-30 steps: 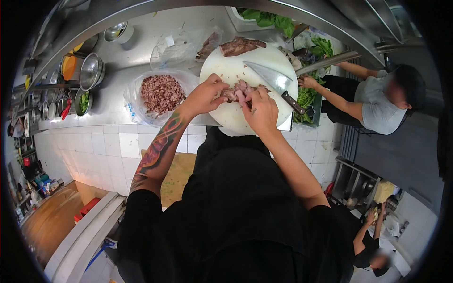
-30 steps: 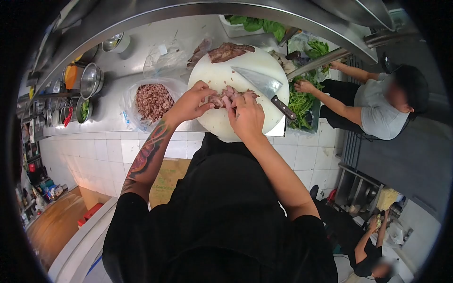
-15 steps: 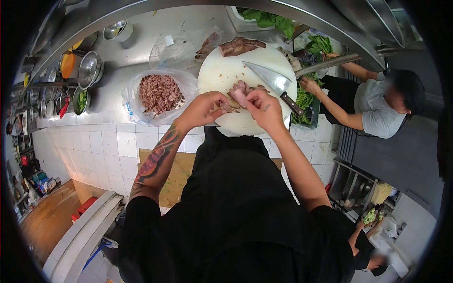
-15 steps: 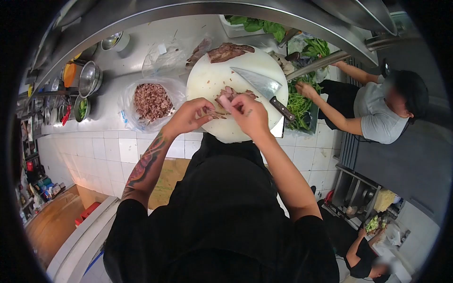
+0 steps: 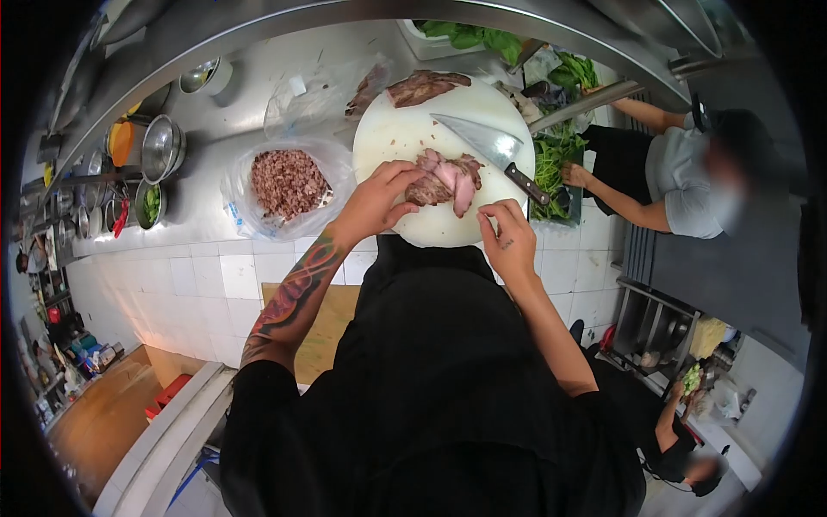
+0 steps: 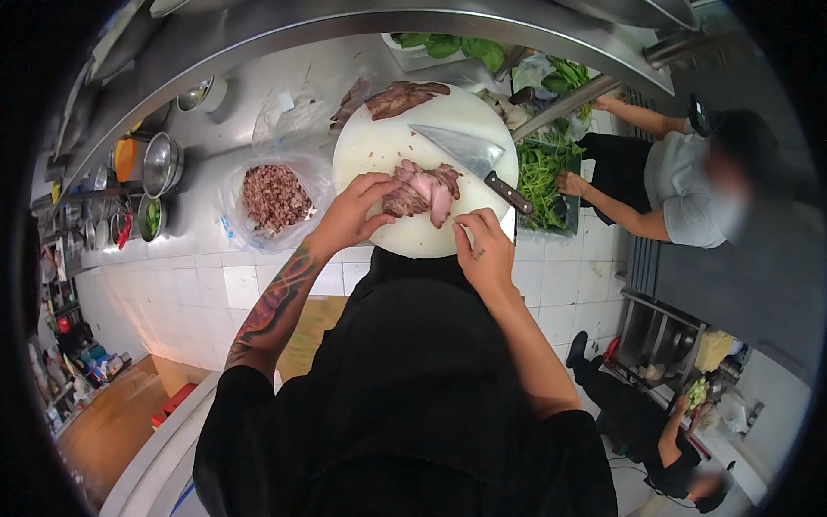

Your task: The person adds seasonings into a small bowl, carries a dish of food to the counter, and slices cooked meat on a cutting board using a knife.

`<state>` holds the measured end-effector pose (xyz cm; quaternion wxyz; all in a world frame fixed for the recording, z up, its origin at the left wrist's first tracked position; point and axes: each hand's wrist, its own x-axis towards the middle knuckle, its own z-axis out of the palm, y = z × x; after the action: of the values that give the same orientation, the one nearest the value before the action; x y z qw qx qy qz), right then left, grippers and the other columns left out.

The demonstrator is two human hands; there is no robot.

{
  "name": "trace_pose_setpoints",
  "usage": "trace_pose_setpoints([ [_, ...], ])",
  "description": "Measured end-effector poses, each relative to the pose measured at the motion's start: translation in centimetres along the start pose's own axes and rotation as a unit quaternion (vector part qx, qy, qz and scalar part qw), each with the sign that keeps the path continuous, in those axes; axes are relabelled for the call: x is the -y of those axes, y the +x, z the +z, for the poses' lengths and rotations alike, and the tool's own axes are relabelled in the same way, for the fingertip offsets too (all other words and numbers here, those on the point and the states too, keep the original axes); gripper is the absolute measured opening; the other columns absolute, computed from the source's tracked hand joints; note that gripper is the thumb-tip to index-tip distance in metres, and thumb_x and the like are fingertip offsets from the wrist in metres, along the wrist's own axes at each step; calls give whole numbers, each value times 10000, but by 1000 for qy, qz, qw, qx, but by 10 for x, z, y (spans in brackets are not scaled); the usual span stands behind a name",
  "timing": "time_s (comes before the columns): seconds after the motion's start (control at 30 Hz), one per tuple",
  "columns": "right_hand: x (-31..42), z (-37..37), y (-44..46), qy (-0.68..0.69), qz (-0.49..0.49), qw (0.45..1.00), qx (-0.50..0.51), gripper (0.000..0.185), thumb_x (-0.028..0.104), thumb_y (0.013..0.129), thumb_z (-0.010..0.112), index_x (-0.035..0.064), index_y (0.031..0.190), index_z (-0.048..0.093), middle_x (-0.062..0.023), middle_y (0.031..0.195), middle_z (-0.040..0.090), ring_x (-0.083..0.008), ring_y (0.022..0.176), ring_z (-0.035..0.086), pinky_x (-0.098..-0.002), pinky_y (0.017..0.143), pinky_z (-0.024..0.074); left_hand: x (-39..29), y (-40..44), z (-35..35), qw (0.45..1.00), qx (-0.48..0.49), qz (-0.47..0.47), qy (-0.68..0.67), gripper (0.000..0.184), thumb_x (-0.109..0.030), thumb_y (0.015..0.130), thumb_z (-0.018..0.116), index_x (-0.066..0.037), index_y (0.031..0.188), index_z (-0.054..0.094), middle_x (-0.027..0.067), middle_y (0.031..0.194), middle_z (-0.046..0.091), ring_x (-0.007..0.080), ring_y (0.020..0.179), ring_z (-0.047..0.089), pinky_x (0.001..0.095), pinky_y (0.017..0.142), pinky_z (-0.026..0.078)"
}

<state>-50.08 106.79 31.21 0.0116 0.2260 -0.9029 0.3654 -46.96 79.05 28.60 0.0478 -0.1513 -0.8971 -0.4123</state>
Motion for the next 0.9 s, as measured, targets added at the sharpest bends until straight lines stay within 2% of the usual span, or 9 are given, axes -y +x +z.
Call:
trace_pose_setpoints([
  [0.27, -22, -17, -24, 35, 57, 997, -30, 86, 42, 884, 697, 34, 970, 692, -72, 927, 619, -152, 551, 493, -301, 530, 419, 3, 4, 4, 997, 36, 60, 13, 436, -106, 760, 796, -95, 1158, 620, 99, 1155, 622, 343, 1098, 578, 405, 925, 499],
  [0.37, -26, -27, -27, 47, 75, 996, -21, 100, 65, 895, 690, 44, 993, 686, -77, 947, 625, -186, 574, 542, -312, 555, 453, 8, 3, -5, 999, 36, 17, -7, 413, -130, 799, 802, -82, 1167, 621, 79, 1082, 666, 265, 1018, 628, 362, 892, 501],
  [0.47, -31, -40, -25, 55, 82, 994, -35, 110, 50, 895, 684, 30, 1004, 685, -82, 960, 628, -170, 562, 526, -306, 553, 448, 49, 20, -41, 969, 0, -167, -185, 288, -156, 839, 790, -65, 1077, 656, 4, 925, 672, 88, 788, 573, 256, 713, 470],
  [0.53, -34, -46, -19, 78, 93, 992, -31, 126, 37, 894, 678, 24, 1019, 684, -86, 980, 630, -157, 555, 516, -301, 552, 445, 77, 47, -53, 948, -17, -243, -203, 290, -198, 828, 805, -59, 1043, 668, 12, 898, 672, 90, 776, 572, 252, 695, 473],
  [0.6, -42, -51, -13, 86, 84, 992, -35, 135, 37, 893, 678, 25, 1028, 684, -87, 1002, 629, -147, 556, 516, -297, 550, 443, 87, 70, -63, 962, 56, -253, -89, 291, -224, 806, 815, -41, 1003, 704, 47, 887, 684, 129, 780, 606, 275, 696, 491],
  [0.73, -57, -62, 6, 86, 32, 996, -19, 152, 97, 887, 709, 34, 1022, 681, -82, 1027, 624, -157, 576, 526, -299, 561, 450, 68, 85, -57, 979, 20, -198, 52, 320, -239, 774, 828, -21, 989, 738, 113, 912, 703, 214, 806, 660, 323, 719, 518],
  [0.8, -64, -70, 18, 71, 35, 997, 20, 173, 121, 885, 712, 41, 1035, 678, -91, 1042, 620, -214, 660, 582, -337, 609, 478, 56, 79, -49, 969, -24, -224, 104, 341, -221, 762, 825, -16, 1024, 753, 172, 950, 701, 318, 845, 679, 380, 763, 530],
  [0.83, -70, -70, 25, 47, -8, 999, 13, 180, 122, 881, 709, 44, 1041, 677, -99, 1044, 617, -251, 728, 604, -357, 649, 489, 55, 75, -45, 966, -29, -236, 103, 341, -221, 762, 825, -16, 1024, 753, 172, 950, 701, 318, 845, 679, 380, 763, 530],
  [0.9, -75, -73, 39, 14, -71, 997, 11, 208, 122, 864, 710, 48, 1055, 671, -121, 1040, 609, -340, 904, 629, -409, 755, 506, 54, 70, -41, 971, -82, -166, 153, 358, -208, 780, 805, -41, 1091, 745, 176, 1003, 698, 356, 943, 665, 394, 831, 522],
])
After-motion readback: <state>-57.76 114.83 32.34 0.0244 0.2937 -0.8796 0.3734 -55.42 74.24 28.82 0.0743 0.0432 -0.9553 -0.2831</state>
